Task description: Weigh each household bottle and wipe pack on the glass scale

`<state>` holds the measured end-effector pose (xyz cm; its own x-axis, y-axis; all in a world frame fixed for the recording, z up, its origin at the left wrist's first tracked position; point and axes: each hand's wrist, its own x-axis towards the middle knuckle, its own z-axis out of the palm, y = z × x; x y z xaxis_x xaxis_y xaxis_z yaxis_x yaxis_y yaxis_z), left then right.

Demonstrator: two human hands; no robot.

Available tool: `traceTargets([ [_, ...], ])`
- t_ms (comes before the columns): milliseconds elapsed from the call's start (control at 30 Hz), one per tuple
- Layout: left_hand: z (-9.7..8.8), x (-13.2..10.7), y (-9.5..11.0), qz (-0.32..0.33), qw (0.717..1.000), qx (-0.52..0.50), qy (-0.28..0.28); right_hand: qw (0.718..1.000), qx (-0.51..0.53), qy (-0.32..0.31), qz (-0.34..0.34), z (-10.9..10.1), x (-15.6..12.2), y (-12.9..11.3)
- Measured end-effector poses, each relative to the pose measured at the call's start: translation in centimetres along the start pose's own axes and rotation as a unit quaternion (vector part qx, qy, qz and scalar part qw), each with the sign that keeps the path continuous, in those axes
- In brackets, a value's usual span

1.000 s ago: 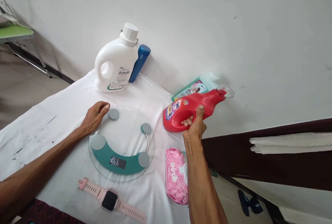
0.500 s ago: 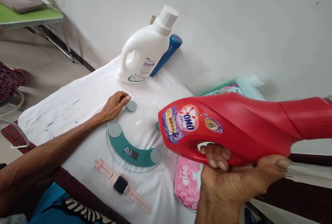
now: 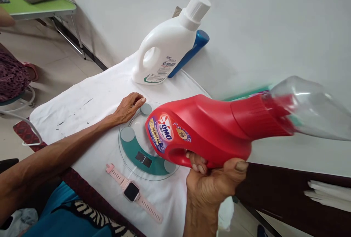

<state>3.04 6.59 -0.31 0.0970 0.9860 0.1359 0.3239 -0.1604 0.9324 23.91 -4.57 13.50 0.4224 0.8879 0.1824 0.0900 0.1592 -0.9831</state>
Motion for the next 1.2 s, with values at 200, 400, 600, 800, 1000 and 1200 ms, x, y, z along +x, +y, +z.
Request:
traceTargets([
  [200, 0.1, 0.2, -0.1, -0.005, 1.000, 0.015, -0.004, 0.999, -0.017, -0.002, -0.046, 0.0, -0.7, 1.6],
  [400, 0.1, 0.4, -0.3, 0.013, 0.999, 0.047, -0.004, 0.997, -0.031, 0.010, -0.067, -0.9, -1.1, 2.9],
  [600, 0.1, 0.7, -0.6, 0.031, 0.998, 0.059, -0.008, 0.987, -0.132, 0.067, -0.057, -4.4, -4.2, 7.2],
  [800, 0.1, 0.8, -1.0, 0.055, 0.996, 0.069, 0.000, 0.981, -0.188, 0.056, 0.001, -5.3, -7.6, 11.8],
  [1000, 0.2, 0.9, -1.2, 0.069, 0.995, 0.074, 0.008, 0.986, -0.047, 0.162, -0.015, -4.5, -6.9, 14.7],
  [1200, 0.2, 1.0, -1.3, 0.074, 0.994, 0.077, 0.009, 0.988, -0.032, 0.151, -0.013, -4.7, -6.9, 15.0],
])
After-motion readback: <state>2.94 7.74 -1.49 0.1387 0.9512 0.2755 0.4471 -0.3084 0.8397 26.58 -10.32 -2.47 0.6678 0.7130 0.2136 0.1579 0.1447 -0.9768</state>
